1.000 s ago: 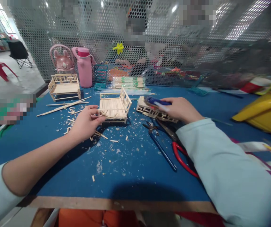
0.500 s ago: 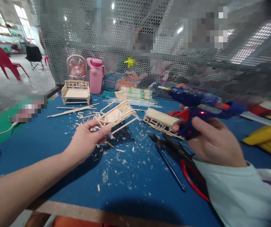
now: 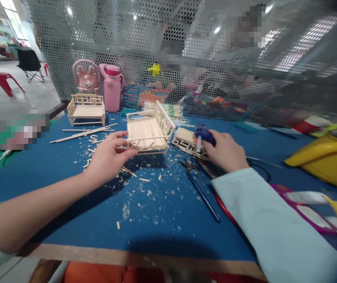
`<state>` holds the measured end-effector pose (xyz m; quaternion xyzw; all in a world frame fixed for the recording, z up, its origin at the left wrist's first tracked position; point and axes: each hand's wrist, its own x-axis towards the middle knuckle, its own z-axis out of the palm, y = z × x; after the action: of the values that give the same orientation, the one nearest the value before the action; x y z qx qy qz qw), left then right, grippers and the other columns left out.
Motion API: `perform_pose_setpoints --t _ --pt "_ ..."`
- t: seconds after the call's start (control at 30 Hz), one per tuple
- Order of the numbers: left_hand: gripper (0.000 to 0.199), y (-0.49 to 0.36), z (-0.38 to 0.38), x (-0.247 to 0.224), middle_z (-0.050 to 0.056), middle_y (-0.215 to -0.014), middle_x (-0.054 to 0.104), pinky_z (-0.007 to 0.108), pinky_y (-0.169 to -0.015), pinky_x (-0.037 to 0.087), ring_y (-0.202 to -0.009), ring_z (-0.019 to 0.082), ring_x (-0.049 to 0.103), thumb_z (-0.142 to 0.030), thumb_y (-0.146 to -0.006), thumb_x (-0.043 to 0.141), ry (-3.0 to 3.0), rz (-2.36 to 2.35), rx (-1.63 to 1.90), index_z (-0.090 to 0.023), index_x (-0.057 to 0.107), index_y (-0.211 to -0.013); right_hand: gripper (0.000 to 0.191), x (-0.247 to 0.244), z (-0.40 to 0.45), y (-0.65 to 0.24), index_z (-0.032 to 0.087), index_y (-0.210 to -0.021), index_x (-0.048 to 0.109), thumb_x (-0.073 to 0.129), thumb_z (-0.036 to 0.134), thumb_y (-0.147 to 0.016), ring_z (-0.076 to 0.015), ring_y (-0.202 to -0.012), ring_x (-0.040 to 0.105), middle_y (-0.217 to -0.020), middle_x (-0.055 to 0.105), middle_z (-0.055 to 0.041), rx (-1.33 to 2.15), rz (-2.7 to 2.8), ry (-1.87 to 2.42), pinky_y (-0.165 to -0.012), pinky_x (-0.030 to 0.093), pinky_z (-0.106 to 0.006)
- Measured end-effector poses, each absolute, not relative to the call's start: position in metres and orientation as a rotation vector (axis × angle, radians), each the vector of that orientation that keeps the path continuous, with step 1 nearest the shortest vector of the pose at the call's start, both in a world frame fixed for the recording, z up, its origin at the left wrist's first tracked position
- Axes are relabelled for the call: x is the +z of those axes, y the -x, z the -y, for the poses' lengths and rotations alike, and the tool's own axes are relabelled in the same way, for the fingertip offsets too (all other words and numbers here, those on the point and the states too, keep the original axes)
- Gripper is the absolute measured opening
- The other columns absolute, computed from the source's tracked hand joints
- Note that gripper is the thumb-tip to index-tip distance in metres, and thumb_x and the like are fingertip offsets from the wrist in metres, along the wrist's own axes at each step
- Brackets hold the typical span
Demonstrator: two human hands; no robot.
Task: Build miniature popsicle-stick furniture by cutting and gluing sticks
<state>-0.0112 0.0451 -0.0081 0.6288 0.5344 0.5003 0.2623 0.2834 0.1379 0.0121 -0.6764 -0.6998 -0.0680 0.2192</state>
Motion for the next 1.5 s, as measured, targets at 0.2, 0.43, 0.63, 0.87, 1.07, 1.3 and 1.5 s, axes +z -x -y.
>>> perform_pose_setpoints --t 0.2,0.43,0.63,0.87,1.07,1.3,1.5 --pt "0.01 0.01 -0.06 -0.022 0.012 -0.119 0.06 0.04 -0.094 0.048 -0.116 0.024 0.055 -0.025 -0.077 0.063 -1.901 -1.539 1.155 -0.018 0.069 -0.073 0.043 0.001 -0.142 -0.283 0.016 -0.118 0.06 0.039 0.026 -0.082 -0.0383 -0.098 0.056 -0.11 0.062 -0.0215 -0.435 2.055 1.933 -0.076 0.044 -0.055" --pt "0.012 0.008 -0.056 -0.026 0.01 -0.11 0.065 0.037 -0.087 0.051 -0.105 0.022 0.061 -0.027 -0.078 0.063 -1.933 -1.632 1.132 -0.019 0.071 -0.077 0.053 0.01 -0.131 -0.274 0.011 -0.127 0.051 0.047 0.02 -0.075 -0.0424 -0.114 0.047 -0.126 0.054 -0.0231 -0.433 1.878 1.769 -0.089 0.037 -0.06" --pt "0.012 0.003 -0.055 -0.025 0.011 -0.114 0.064 0.037 -0.086 0.052 -0.098 0.02 0.063 -0.027 -0.077 0.064 -1.908 -1.686 1.136 -0.017 0.071 -0.079 0.054 0.023 -0.104 -0.254 0.008 -0.128 0.048 0.05 0.016 -0.075 -0.0367 -0.122 0.044 -0.128 0.052 -0.023 -0.474 1.842 1.498 -0.101 0.034 -0.051" --pt "0.04 0.015 -0.045 -0.012 0.009 -0.11 0.065 0.031 -0.076 0.051 -0.087 0.018 0.064 -0.027 -0.073 0.066 -1.857 -1.653 1.163 -0.015 0.059 -0.11 0.043 0.015 -0.086 -0.241 0.022 -0.119 0.051 0.049 0.018 -0.077 -0.0295 -0.102 0.054 -0.103 0.06 -0.0114 -0.492 1.869 1.216 -0.092 0.042 -0.047" --pt "0.019 0.048 -0.035 0.02 0.002 -0.072 0.062 0.026 -0.056 0.04 -0.06 0.013 0.05 -0.027 -0.077 0.056 -1.764 -1.917 1.313 -0.019 0.066 -0.092 0.016 0.012 -0.076 -0.238 0.022 -0.091 0.065 0.055 0.021 -0.079 -0.0218 -0.074 0.058 -0.076 0.061 -0.006 -0.337 1.903 0.904 -0.073 0.047 -0.037" --pt "0.016 0.055 -0.04 0.013 -0.002 -0.053 0.052 0.024 -0.043 0.026 -0.045 0.01 0.037 -0.026 -0.072 0.056 -1.685 -1.953 1.226 -0.019 0.069 -0.08 0.023 0.0 -0.073 -0.229 0.023 -0.096 0.071 0.051 0.026 -0.086 -0.0166 -0.074 0.066 -0.085 0.072 -0.0041 0.159 2.769 0.806 -0.066 0.047 -0.028" --pt "0.021 0.044 -0.038 0.0 0.002 -0.069 0.065 0.023 -0.051 0.036 -0.052 0.011 0.047 -0.026 -0.075 0.054 -1.836 -1.849 1.136 -0.017 0.07 -0.085 0.018 -0.009 -0.078 -0.224 0.02 -0.08 0.065 0.051 0.025 -0.088 -0.0163 -0.074 0.063 -0.083 0.068 -0.0054 0.155 2.822 0.905 -0.067 0.045 -0.027"
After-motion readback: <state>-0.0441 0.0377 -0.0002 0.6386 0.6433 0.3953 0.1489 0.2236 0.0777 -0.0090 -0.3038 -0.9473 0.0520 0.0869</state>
